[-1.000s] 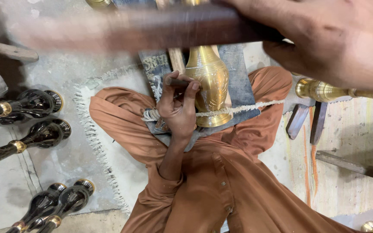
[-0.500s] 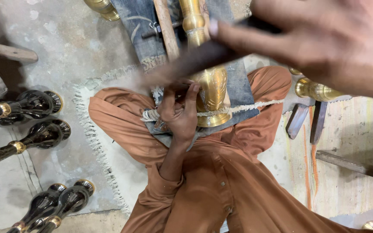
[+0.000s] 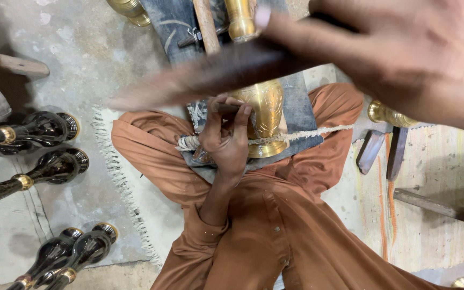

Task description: The person sits cross-legged on the floor with a brass vase clamped in a small vise on their lap. They hold a chisel against the vase surface and strike it with a wooden mallet, engraving decorative patterns, repositioning the chisel and rotating the vase as they work.

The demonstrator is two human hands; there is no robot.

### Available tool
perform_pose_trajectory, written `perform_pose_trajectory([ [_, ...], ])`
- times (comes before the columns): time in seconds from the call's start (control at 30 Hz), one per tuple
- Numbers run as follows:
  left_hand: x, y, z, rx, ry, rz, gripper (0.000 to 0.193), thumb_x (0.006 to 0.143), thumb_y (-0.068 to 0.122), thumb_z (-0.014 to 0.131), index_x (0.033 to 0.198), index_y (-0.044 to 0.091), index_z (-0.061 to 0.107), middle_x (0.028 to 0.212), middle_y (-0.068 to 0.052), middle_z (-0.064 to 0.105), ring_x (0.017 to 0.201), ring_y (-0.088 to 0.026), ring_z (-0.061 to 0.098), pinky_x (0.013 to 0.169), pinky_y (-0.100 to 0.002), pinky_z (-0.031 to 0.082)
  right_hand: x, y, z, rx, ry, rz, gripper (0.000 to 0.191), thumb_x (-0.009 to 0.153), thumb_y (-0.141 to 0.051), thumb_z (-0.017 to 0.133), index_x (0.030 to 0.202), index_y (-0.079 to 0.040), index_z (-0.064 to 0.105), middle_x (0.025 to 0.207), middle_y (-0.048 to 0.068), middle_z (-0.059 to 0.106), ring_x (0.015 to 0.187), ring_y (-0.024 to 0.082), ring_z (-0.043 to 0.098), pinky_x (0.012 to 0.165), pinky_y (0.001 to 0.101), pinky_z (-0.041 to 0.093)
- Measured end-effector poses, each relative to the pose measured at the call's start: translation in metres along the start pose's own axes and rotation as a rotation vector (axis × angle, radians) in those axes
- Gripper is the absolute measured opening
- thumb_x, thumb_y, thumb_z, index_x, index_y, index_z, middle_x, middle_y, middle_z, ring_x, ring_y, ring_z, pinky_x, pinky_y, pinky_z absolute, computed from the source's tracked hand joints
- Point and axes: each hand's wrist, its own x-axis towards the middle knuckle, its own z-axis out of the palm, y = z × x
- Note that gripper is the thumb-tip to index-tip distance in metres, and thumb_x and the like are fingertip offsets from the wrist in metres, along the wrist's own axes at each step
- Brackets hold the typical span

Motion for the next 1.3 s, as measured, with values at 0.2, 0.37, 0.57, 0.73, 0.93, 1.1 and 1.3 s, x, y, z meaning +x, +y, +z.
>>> perform_pose_trajectory([
  [0.2,0.001,0.000,0.002,0.029,0.025,-0.041,0.026,0.099,0.001,0.075,0.121,-0.005,0.064,0.098,-0.006,0.074,0.084,-0.006,0.066,0.077,-0.023,0.057,-0.003,0.005,0.007,-0.109,0.021,-0.050,0.064,0.083,0.001,0.070,0.145,-0.012,0.061,0.095,0.008,0.065,0.076,0.021,0.065,0.060,0.0341,0.051],
  [0.37,0.001,0.006,0.005,0.057,0.035,-0.030,0.013,0.100,-0.002,0.075,0.109,-0.002,0.066,0.097,-0.006,0.075,0.080,-0.005,0.068,0.070,-0.022,0.056,-0.001,0.005,0.001,-0.160,-0.025,-0.121,0.070,0.077,-0.005,0.071,0.146,-0.016,0.063,0.093,0.006,0.064,0.077,0.020,0.065,0.062,0.0335,0.051],
  [0.57,0.001,0.006,0.006,0.110,0.055,0.010,0.021,0.096,-0.001,0.076,0.113,-0.005,0.064,0.087,-0.003,0.068,0.074,-0.005,0.060,0.067,-0.021,0.050,0.006,-0.003,-0.008,-0.108,0.033,-0.101,0.067,0.079,-0.006,0.073,0.145,-0.013,0.064,0.096,0.004,0.064,0.082,0.021,0.065,0.068,0.0347,0.052],
  [0.73,-0.007,0.001,0.004,-0.012,0.029,0.017,0.019,0.105,0.002,0.073,0.119,-0.003,0.061,0.096,-0.005,0.068,0.081,-0.006,0.063,0.073,-0.021,0.055,0.002,-0.004,-0.010,-0.105,0.061,-0.097,0.065,0.080,-0.008,0.074,0.144,-0.012,0.064,0.098,0.004,0.064,0.084,0.021,0.063,0.068,0.0341,0.051],
  [0.93,-0.015,-0.012,0.004,0.040,0.049,0.065,0.012,0.107,0.003,0.077,0.113,0.001,0.067,0.090,-0.005,0.069,0.072,-0.008,0.061,0.064,-0.023,0.051,-0.011,-0.001,-0.005,-0.284,0.008,-0.166,0.073,0.073,-0.018,0.075,0.146,-0.018,0.062,0.097,0.000,0.064,0.087,0.017,0.064,0.072,0.0299,0.054],
  [1.1,-0.018,-0.024,0.002,0.152,0.109,0.175,0.036,0.093,0.004,0.077,0.119,-0.007,0.054,0.075,-0.002,0.070,0.054,-0.002,0.047,0.050,-0.021,0.037,-0.023,-0.004,-0.002,-0.323,0.010,-0.167,0.076,0.072,-0.021,0.073,0.147,-0.023,0.061,0.103,-0.002,0.065,0.092,0.016,0.065,0.073,0.0287,0.054],
  [1.3,-0.025,-0.032,-0.001,0.188,0.096,0.166,0.016,0.094,0.001,0.080,0.106,0.000,0.070,0.070,0.002,0.059,0.056,-0.003,0.042,0.052,-0.023,0.031,-0.022,-0.005,-0.002,-0.346,-0.011,-0.148,0.079,0.071,-0.026,0.071,0.149,-0.029,0.059,0.110,-0.004,0.066,0.097,0.014,0.066,0.074,0.0273,0.054],
])
